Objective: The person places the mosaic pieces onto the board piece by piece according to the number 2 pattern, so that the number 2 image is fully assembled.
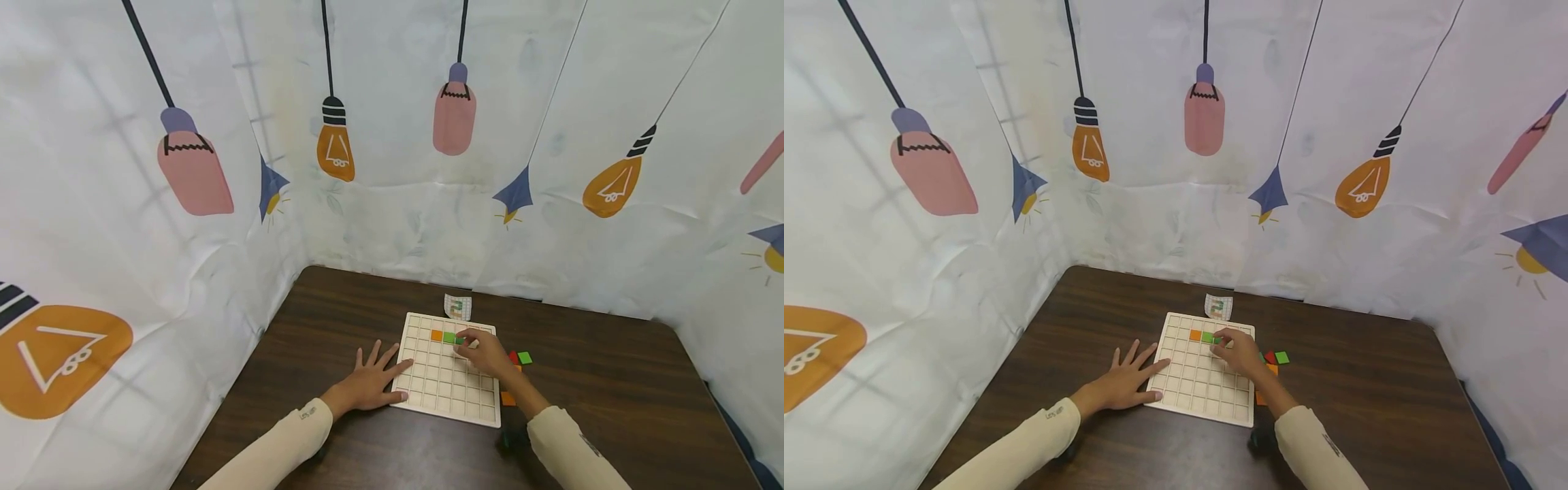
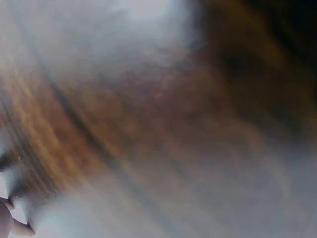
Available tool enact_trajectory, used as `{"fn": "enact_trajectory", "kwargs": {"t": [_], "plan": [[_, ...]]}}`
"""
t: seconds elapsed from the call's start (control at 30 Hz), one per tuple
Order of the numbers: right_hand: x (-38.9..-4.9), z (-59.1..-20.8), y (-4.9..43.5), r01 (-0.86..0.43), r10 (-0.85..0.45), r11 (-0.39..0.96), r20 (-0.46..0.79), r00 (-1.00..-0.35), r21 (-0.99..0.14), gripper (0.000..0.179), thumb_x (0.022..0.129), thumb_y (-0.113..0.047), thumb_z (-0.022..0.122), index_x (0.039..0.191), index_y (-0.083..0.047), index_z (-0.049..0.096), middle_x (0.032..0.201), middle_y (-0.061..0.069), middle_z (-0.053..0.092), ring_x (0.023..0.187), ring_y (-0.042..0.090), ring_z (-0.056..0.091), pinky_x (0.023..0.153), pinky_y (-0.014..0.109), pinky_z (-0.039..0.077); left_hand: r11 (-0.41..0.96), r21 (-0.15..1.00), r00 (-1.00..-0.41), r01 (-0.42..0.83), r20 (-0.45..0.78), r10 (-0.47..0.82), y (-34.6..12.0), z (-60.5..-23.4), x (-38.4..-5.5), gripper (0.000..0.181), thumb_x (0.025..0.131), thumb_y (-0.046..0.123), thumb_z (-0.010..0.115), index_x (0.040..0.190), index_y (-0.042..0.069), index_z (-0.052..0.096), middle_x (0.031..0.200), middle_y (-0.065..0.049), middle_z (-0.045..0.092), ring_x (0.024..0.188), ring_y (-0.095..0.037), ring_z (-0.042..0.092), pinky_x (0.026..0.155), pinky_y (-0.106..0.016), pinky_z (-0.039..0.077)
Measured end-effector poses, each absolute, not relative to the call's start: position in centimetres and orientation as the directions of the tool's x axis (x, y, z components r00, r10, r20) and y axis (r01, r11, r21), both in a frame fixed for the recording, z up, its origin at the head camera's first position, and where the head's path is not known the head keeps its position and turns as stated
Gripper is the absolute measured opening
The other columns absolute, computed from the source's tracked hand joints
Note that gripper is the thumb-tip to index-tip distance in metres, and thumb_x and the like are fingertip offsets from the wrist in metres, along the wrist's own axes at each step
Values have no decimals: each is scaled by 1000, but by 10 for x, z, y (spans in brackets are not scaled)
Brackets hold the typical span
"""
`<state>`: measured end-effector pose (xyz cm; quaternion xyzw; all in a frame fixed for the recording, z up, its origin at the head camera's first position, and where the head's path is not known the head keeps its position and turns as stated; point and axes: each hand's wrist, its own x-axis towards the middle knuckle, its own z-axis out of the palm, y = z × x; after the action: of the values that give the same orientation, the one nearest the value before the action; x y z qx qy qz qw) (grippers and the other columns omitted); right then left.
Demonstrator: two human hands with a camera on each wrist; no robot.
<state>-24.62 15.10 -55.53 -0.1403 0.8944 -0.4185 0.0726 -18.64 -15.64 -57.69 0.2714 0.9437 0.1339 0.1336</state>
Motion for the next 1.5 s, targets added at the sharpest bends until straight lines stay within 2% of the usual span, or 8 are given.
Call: {"fn": "enact_trajectory", "kwargs": {"t": [0.23,0.4,0.63,0.9,1.0,1.23,1.5], "plan": [[-241,-547,182,-223,-389,577,-24,-921,-786,32,97,-20,68,123,0,68,90,6,66,55,21,58,51,30,50,817,319,-813,481,-187,551,-156,-577,-186,74,97,71,40,161,38,21,170,-10,10,152,-52,2,109,-80,9],[-240,-544,212,-235,-420,545,-20,-907,-805,34,98,-19,67,123,3,67,88,9,65,49,17,51,47,30,47,818,317,-811,480,-194,552,-156,-576,-185,74,98,70,40,161,37,21,170,-10,9,152,-52,2,110,-80,9],[-235,-544,258,-203,-387,542,-28,-922,-816,36,99,-21,66,126,4,65,93,17,68,53,18,53,49,30,47,818,309,-805,486,-205,556,-156,-574,-184,72,99,68,41,161,37,20,170,-11,9,152,-51,1,110,-80,8],[-235,-556,293,-231,-402,555,-14,-916,-799,36,99,-15,66,129,4,61,92,11,62,51,9,51,49,30,48,821,308,-805,481,-217,553,-156,-570,-183,73,99,68,41,161,36,20,170,-11,8,152,-51,1,110,-79,8],[-235,-561,299,-212,-394,585,-47,-918,-783,38,97,-13,68,130,3,60,98,12,61,51,8,50,50,29,49,823,312,-807,474,-221,548,-156,-570,-184,73,99,68,41,161,37,20,170,-10,8,152,-51,0,111,-79,8],[-233,-567,306,-181,-373,620,-84,-924,-764,47,95,-12,70,135,6,55,117,29,58,51,12,51,54,29,50,827,310,-810,469,-223,543,-154,-569,-185,74,98,70,40,161,37,19,170,-10,8,153,-50,0,111,-79,8],[-233,-571,307,-154,-335,660,-104,-937,-735,52,95,-13,70,140,4,52,122,29,52,57,11,51,56,28,49,828,315,-812,465,-222,540,-154,-569,-185,74,98,69,41,161,37,20,170,-10,9,152,-51,0,110,-79,8]]}}
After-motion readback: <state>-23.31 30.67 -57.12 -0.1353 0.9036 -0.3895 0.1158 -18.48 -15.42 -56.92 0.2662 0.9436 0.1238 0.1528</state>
